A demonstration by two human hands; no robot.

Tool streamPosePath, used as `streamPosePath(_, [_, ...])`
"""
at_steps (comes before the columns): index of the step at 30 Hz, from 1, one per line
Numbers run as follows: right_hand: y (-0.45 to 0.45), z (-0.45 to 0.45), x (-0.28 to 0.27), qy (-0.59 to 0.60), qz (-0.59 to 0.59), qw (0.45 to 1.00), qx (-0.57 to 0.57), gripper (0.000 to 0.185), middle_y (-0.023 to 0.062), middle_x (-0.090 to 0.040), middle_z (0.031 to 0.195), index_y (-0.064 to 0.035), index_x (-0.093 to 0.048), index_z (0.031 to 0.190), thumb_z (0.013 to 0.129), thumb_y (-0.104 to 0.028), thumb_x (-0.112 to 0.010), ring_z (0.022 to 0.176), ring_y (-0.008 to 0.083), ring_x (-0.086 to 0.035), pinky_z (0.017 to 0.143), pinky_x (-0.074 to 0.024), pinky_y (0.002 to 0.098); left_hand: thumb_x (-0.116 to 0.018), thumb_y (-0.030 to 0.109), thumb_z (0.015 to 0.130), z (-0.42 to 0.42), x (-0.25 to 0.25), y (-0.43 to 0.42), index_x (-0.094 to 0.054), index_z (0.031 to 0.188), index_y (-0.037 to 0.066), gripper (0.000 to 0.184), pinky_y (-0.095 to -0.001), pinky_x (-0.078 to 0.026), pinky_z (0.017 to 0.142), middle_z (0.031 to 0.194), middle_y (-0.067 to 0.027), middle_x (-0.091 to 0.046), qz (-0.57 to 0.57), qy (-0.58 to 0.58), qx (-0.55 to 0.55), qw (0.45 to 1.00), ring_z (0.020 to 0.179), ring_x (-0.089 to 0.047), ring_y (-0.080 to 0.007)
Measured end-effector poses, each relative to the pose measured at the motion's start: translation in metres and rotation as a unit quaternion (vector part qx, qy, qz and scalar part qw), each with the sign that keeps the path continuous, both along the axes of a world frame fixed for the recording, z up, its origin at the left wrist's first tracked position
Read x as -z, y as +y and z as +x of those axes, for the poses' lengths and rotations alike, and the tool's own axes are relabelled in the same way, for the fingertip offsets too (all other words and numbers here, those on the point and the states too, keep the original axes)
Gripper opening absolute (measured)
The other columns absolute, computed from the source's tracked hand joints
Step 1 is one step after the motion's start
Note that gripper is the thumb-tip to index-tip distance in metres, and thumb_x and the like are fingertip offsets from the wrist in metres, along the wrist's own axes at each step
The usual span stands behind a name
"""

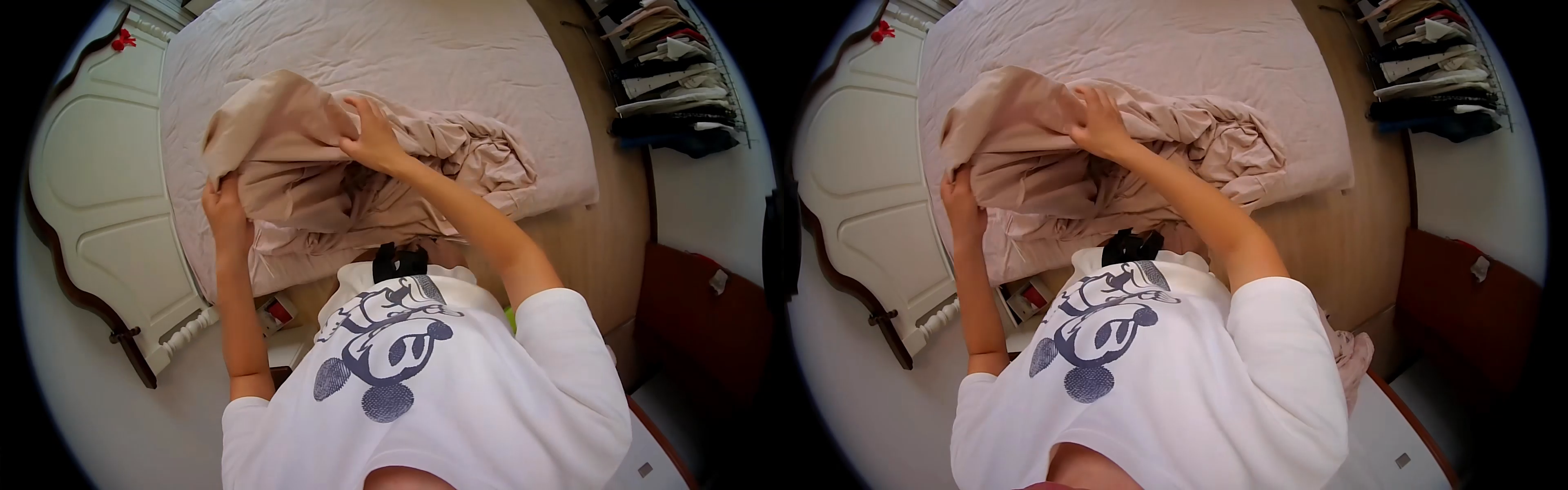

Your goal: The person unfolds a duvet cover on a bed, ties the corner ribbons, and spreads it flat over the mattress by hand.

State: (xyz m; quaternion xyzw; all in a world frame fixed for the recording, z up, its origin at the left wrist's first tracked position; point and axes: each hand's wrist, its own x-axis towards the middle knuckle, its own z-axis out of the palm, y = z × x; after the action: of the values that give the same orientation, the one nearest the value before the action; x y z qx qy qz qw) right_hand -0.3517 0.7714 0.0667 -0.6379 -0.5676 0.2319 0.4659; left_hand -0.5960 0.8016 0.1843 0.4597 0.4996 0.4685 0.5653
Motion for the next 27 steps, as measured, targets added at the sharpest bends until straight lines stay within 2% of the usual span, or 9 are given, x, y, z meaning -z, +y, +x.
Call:
streamPosePath(5, [-0.057,-0.005,0.053,-0.134,-0.310,0.941,-0.032,0.088,0.0153,-0.011,0.153,-0.0262,-0.025,0.144,0.070,-0.016,-0.070,0.136,0.0461,-0.018,0.104,-0.0243,0.0639,-0.052,0.013,0.095,-0.019,-0.087,-0.012,-0.051,0.123,-0.001,0.032,-0.0321,-0.053,0.085,0.117,-0.0133,-0.059,-0.030,-0.103,-0.015,0.994,0.106,-0.060,-0.0218])
streamPosePath(8, [-0.043,0.004,0.095,-0.085,-0.325,0.941,0.035,0.080,0.0112,-0.006,0.156,-0.0302,-0.031,0.142,0.072,-0.016,-0.068,0.136,0.0483,-0.012,0.104,-0.0236,0.0662,-0.050,0.017,0.096,-0.041,-0.120,-0.012,-0.048,0.127,0.000,0.036,-0.0326,-0.053,0.085,0.122,-0.0138,-0.056,0.012,-0.098,-0.069,0.993,0.109,-0.058,-0.0224])
streamPosePath(9, [-0.033,0.012,0.135,-0.110,-0.199,0.966,0.119,0.057,0.0157,-0.031,0.148,-0.0220,-0.050,0.131,0.076,-0.016,-0.063,0.131,0.0434,-0.032,0.100,-0.0354,0.0576,-0.050,0.018,0.096,-0.054,-0.128,-0.012,-0.049,0.127,0.000,0.036,-0.0329,-0.054,0.085,0.123,-0.0136,-0.056,0.050,-0.050,-0.067,0.995,0.110,-0.058,-0.0224])
streamPosePath(11, [-0.007,0.051,0.132,-0.027,-0.175,0.982,0.059,0.038,0.0182,-0.050,0.127,-0.0171,-0.061,0.115,0.077,-0.016,-0.060,0.117,0.0397,-0.048,0.092,-0.0424,0.0502,-0.049,0.021,0.097,-0.083,-0.141,-0.003,-0.049,0.128,0.001,0.037,-0.0335,-0.054,0.085,0.123,-0.0132,-0.056,0.125,0.044,-0.065,0.989,0.110,-0.058,-0.0223])
streamPosePath(14, [0.030,0.096,0.074,-0.062,-0.133,0.987,0.060,0.019,0.0195,-0.066,0.088,-0.0106,-0.069,0.089,0.079,-0.018,-0.056,0.087,0.0374,-0.063,0.076,-0.0485,0.0414,-0.049,0.022,0.097,-0.117,-0.156,0.021,-0.049,0.127,0.003,0.037,-0.0339,-0.055,0.085,0.123,-0.0129,-0.056,0.070,-0.025,-0.117,0.990,0.110,-0.059,-0.0220])
streamPosePath(18, [0.034,0.122,-0.106,0.024,-0.108,0.993,0.038,0.025,0.0175,-0.068,0.078,-0.0034,-0.070,0.086,0.077,-0.024,-0.059,0.081,0.0355,-0.065,0.073,-0.0497,0.0408,-0.050,0.022,0.097,-0.159,-0.163,0.059,-0.051,0.124,0.002,0.034,-0.0341,-0.055,0.085,0.120,-0.0132,-0.057,0.114,0.032,-0.151,0.982,0.105,-0.060,-0.0217])
streamPosePath(20, [0.038,0.124,-0.161,0.000,-0.023,1.000,-0.011,0.025,0.0045,-0.060,0.069,-0.0004,-0.068,0.092,0.079,-0.021,-0.060,0.067,0.0094,-0.054,0.065,-0.0449,0.0263,-0.050,0.016,0.096,-0.192,-0.153,0.100,-0.050,0.124,0.000,0.032,-0.0347,-0.053,0.087,0.119,-0.0129,-0.057,0.138,0.039,-0.179,0.973,0.106,-0.059,-0.0225])
streamPosePath(24, [0.069,0.140,-0.233,0.140,-0.073,0.967,-0.199,0.046,0.0135,-0.060,0.106,-0.0024,-0.057,0.117,0.080,-0.027,-0.067,0.097,0.0210,-0.058,0.084,-0.0458,0.0333,-0.051,0.007,0.095,-0.183,-0.110,0.150,-0.047,0.128,-0.003,0.035,-0.0326,-0.048,0.091,0.121,-0.0120,-0.054,0.275,0.071,-0.130,0.950,0.108,-0.055,-0.0230])
streamPosePath(27, [0.105,0.114,-0.184,-0.043,0.170,0.985,-0.002,0.045,0.0131,-0.061,0.109,-0.0036,-0.054,0.121,0.086,-0.030,-0.064,0.096,0.0213,-0.060,0.084,-0.0487,0.0346,-0.061,0.015,0.090,-0.173,-0.036,0.181,-0.044,0.131,-0.004,0.048,-0.0327,-0.041,0.098,0.128,-0.0137,-0.051,0.275,0.152,-0.114,0.943,0.116,-0.051,-0.0248])
